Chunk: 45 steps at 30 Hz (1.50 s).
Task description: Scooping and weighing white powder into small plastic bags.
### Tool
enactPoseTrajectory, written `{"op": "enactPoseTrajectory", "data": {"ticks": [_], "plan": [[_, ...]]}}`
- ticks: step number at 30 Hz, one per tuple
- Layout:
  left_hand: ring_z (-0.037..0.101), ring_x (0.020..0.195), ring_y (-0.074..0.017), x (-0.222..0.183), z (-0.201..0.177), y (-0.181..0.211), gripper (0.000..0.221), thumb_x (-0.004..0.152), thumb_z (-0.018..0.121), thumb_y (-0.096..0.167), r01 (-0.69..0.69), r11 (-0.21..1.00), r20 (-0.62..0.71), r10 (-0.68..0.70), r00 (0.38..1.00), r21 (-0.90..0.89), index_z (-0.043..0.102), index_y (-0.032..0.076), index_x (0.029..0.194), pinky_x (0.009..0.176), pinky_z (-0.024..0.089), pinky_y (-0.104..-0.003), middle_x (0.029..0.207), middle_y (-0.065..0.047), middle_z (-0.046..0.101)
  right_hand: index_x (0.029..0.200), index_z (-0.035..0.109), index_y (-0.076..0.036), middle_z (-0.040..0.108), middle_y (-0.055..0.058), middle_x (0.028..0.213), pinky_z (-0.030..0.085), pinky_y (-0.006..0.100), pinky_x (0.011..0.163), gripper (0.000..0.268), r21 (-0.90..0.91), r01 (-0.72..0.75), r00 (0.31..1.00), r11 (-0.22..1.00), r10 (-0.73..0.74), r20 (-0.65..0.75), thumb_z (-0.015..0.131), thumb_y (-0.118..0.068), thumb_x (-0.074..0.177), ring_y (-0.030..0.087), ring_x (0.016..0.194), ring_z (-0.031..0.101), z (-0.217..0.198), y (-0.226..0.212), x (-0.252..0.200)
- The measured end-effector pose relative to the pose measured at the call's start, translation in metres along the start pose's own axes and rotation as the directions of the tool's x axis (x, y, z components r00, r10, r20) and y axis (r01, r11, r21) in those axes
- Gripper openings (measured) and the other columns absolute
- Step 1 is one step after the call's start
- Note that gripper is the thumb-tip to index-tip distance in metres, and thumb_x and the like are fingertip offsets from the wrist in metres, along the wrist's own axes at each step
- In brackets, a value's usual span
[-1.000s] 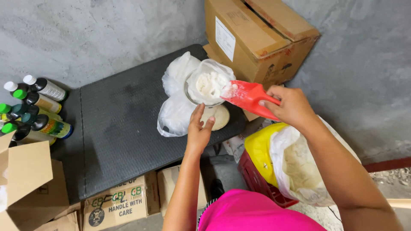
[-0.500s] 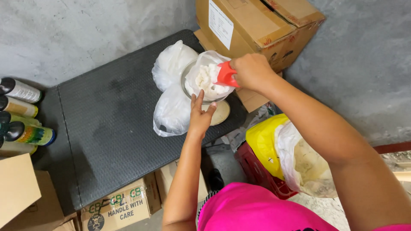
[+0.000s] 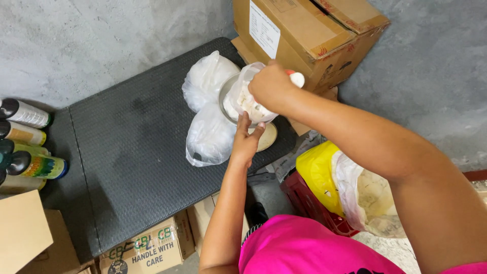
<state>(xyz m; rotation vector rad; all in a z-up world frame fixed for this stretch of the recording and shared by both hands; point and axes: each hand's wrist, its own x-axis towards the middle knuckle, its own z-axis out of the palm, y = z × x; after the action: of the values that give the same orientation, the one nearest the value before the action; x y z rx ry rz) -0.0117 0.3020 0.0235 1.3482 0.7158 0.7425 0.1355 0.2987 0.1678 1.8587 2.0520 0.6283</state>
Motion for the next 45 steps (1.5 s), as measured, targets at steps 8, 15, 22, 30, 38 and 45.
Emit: {"op": "enactPoseTrajectory", "data": {"ticks": [8, 15, 22, 30, 38, 45], "plan": [[0.029, 0.154, -0.0290, -0.003, -0.008, 0.001, 0.087, 0.093, 0.069, 0.023, 0.013, 0.999, -0.002, -0.013, 1.000, -0.034, 0.019, -0.006, 0.159, 0.120, 0.029, -0.035, 0.171, -0.018, 0.017, 0.078, 0.079, -0.021, 0.076, 0.004, 0.075, 0.047, 0.040, 0.067, 0.011, -0.074, 0.022, 0.999, 0.997, -0.018, 0.050, 0.068, -0.020, 0.081, 0.022, 0.071, 0.073, -0.009, -0.006, 0.000], [0.036, 0.151, -0.0278, -0.015, -0.011, 0.010, 0.084, 0.094, 0.068, 0.025, 0.027, 1.000, -0.012, -0.027, 1.000, 0.000, 0.023, -0.006, 0.158, 0.118, 0.033, -0.035, 0.170, -0.018, 0.021, 0.079, 0.076, -0.018, 0.075, 0.009, 0.075, 0.051, 0.043, 0.072, 0.008, 0.071, -0.105, 0.991, 0.992, 0.110, -0.075, 0.069, -0.018, 0.082, 0.026, 0.071, 0.074, -0.005, 0.028, -0.042], [0.035, 0.151, -0.0275, -0.037, -0.004, 0.018, 0.083, 0.096, 0.067, 0.023, -0.015, 0.999, -0.045, 0.013, 0.999, -0.049, 0.020, -0.004, 0.159, 0.117, 0.035, -0.035, 0.170, -0.017, 0.022, 0.093, 0.074, -0.010, 0.072, 0.016, 0.076, 0.051, 0.049, 0.072, 0.020, 0.445, -0.237, 0.896, 0.864, 0.371, -0.242, 0.077, -0.026, 0.081, 0.037, 0.072, 0.070, -0.020, 0.035, -0.133], [0.053, 0.134, -0.0374, -0.076, 0.054, 0.028, 0.091, 0.090, 0.068, 0.019, 0.089, 0.979, 0.027, -0.086, 0.996, -0.182, 0.014, 0.006, 0.162, 0.106, 0.045, -0.037, 0.165, -0.023, 0.030, 0.094, 0.070, -0.003, 0.068, 0.013, 0.074, 0.048, 0.033, 0.059, 0.019, 0.915, -0.341, 0.642, 0.217, 0.765, 0.058, 0.080, -0.018, 0.092, 0.018, 0.062, 0.059, 0.014, 0.013, -0.223], [0.033, 0.153, -0.0284, -0.110, 0.116, -0.010, 0.085, 0.095, 0.070, 0.023, -0.042, 0.996, 0.158, 0.028, 0.987, 0.083, 0.022, 0.002, 0.161, 0.112, 0.042, -0.040, 0.173, -0.017, 0.015, 0.094, 0.072, -0.001, 0.070, 0.003, 0.075, 0.048, 0.024, 0.061, 0.012, 0.949, -0.308, 0.558, 0.071, 0.821, 0.119, 0.080, -0.010, 0.092, 0.003, 0.067, 0.057, 0.033, 0.009, -0.293], [0.023, 0.158, -0.0280, -0.133, 0.149, -0.011, 0.088, 0.095, 0.070, 0.032, -0.014, 0.989, 0.232, -0.021, 0.972, 0.148, 0.021, 0.002, 0.162, 0.115, 0.038, -0.042, 0.175, -0.016, 0.008, 0.096, 0.072, -0.001, 0.070, 0.002, 0.076, 0.046, 0.023, 0.060, 0.013, 0.943, -0.331, 0.488, -0.040, 0.848, 0.208, 0.080, -0.011, 0.093, 0.001, 0.066, 0.055, 0.043, 0.003, -0.341]]}}
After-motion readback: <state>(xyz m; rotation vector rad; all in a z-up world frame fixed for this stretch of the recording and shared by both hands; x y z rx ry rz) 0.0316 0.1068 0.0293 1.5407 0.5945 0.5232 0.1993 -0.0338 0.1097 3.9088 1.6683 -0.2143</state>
